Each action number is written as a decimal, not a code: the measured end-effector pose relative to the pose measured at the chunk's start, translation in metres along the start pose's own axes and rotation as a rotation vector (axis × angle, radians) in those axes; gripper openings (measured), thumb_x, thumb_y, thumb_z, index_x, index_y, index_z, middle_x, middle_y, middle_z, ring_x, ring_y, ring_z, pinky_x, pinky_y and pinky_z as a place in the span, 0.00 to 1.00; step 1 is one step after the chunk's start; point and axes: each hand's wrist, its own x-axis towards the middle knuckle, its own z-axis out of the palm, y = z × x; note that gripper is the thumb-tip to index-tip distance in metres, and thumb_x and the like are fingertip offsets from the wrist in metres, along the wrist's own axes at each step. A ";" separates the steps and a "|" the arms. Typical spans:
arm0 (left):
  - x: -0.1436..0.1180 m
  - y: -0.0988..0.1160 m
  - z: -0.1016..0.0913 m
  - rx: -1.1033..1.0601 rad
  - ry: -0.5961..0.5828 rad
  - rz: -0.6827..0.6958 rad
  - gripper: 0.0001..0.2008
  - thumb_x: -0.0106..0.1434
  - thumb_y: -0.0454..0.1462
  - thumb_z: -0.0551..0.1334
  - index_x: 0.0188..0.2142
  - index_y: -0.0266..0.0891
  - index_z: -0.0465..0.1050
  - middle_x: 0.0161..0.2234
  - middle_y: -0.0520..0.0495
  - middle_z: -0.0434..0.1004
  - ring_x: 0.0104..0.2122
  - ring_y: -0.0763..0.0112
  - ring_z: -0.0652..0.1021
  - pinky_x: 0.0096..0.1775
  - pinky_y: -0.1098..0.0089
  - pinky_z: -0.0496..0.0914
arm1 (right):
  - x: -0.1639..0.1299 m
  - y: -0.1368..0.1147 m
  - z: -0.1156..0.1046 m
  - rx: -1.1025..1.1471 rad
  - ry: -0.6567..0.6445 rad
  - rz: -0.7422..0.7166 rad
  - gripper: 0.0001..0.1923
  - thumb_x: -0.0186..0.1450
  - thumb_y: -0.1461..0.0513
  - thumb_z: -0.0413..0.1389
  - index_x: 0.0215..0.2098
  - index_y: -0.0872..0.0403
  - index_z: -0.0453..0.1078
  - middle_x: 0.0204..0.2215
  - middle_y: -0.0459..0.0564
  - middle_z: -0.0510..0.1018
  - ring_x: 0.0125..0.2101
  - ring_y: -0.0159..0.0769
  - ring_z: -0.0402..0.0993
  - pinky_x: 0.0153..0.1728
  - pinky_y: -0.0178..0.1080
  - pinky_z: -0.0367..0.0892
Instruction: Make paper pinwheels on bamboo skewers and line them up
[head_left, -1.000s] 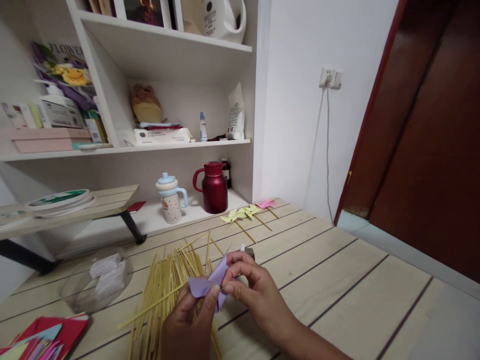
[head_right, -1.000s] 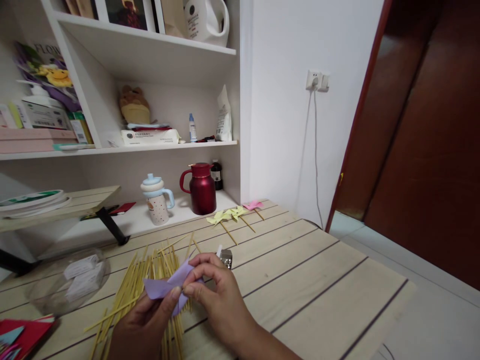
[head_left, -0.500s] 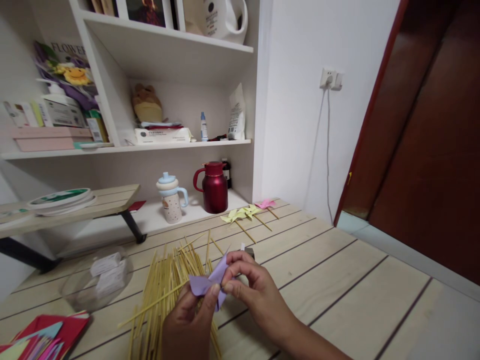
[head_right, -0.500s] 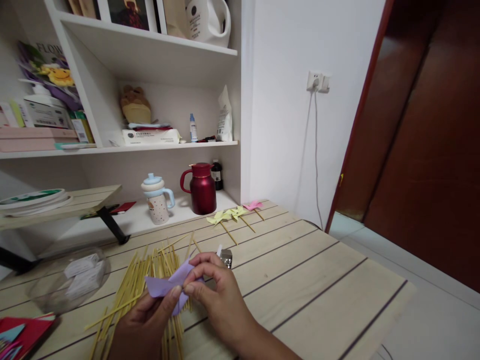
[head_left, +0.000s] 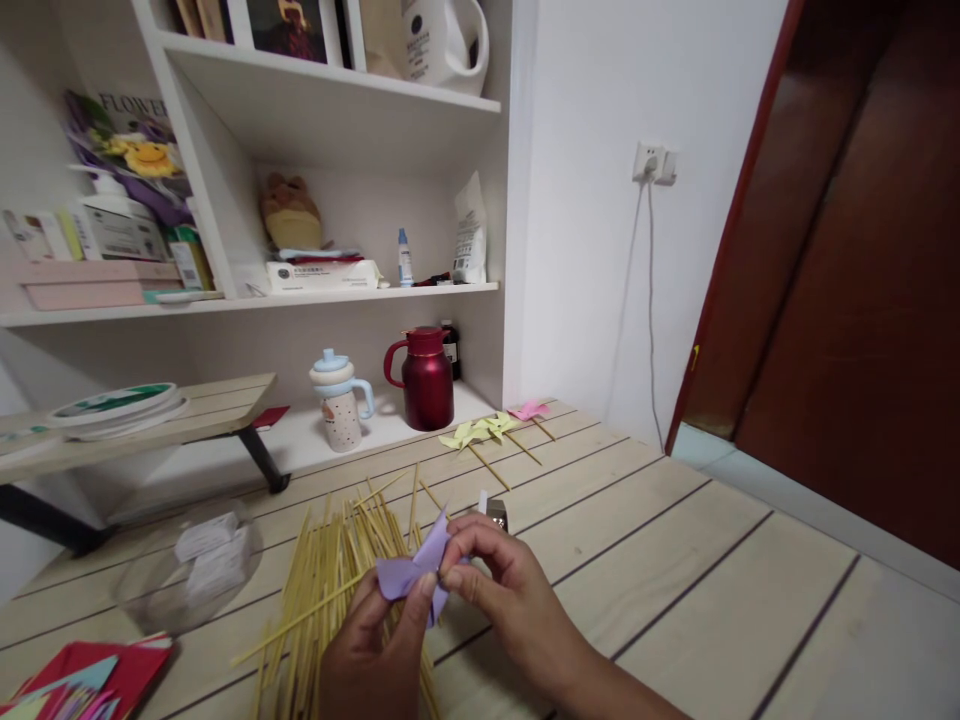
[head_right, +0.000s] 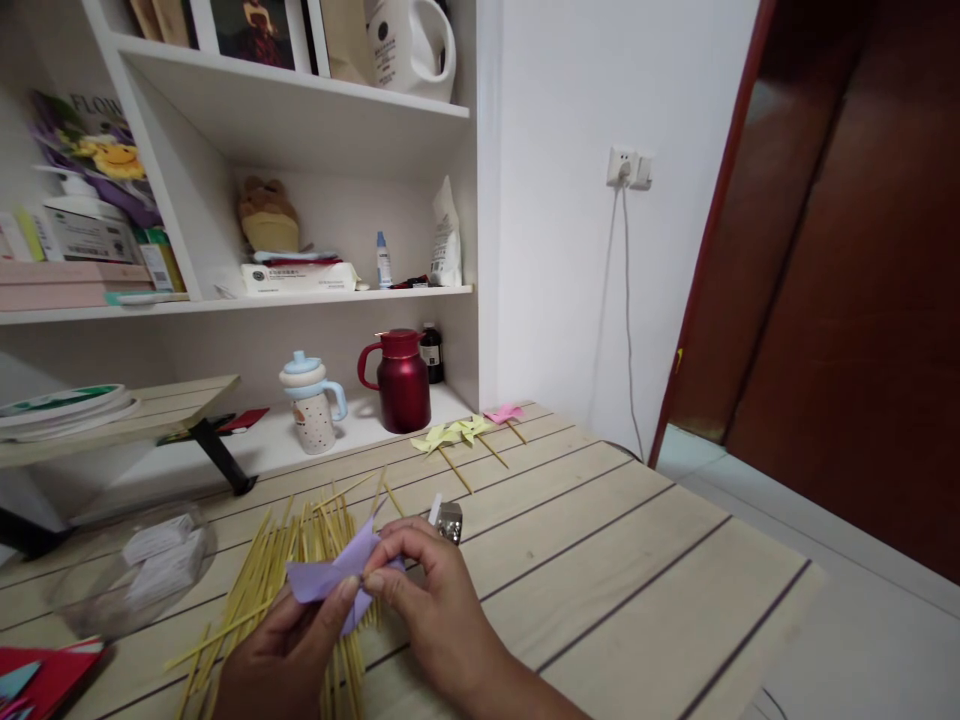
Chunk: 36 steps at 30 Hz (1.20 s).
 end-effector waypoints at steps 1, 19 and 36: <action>0.000 0.000 0.000 0.008 0.002 0.000 0.21 0.45 0.54 0.70 0.33 0.45 0.83 0.36 0.48 0.85 0.41 0.56 0.80 0.45 0.64 0.71 | 0.000 0.000 0.000 0.004 0.004 -0.001 0.04 0.60 0.62 0.61 0.27 0.51 0.74 0.33 0.47 0.74 0.39 0.40 0.70 0.45 0.40 0.64; -0.006 0.014 0.002 0.230 0.098 -0.153 0.23 0.43 0.57 0.65 0.33 0.48 0.80 0.36 0.49 0.85 0.46 0.48 0.79 0.42 0.60 0.69 | -0.002 -0.002 0.005 0.089 0.043 0.073 0.03 0.58 0.64 0.62 0.27 0.53 0.72 0.30 0.45 0.74 0.35 0.37 0.70 0.40 0.38 0.64; -0.005 0.021 -0.001 0.254 0.092 0.014 0.11 0.47 0.49 0.66 0.28 0.50 0.81 0.35 0.52 0.85 0.40 0.56 0.82 0.45 0.63 0.74 | -0.002 0.004 0.010 0.137 0.146 0.090 0.04 0.54 0.66 0.64 0.26 0.53 0.74 0.27 0.44 0.79 0.31 0.35 0.72 0.36 0.37 0.65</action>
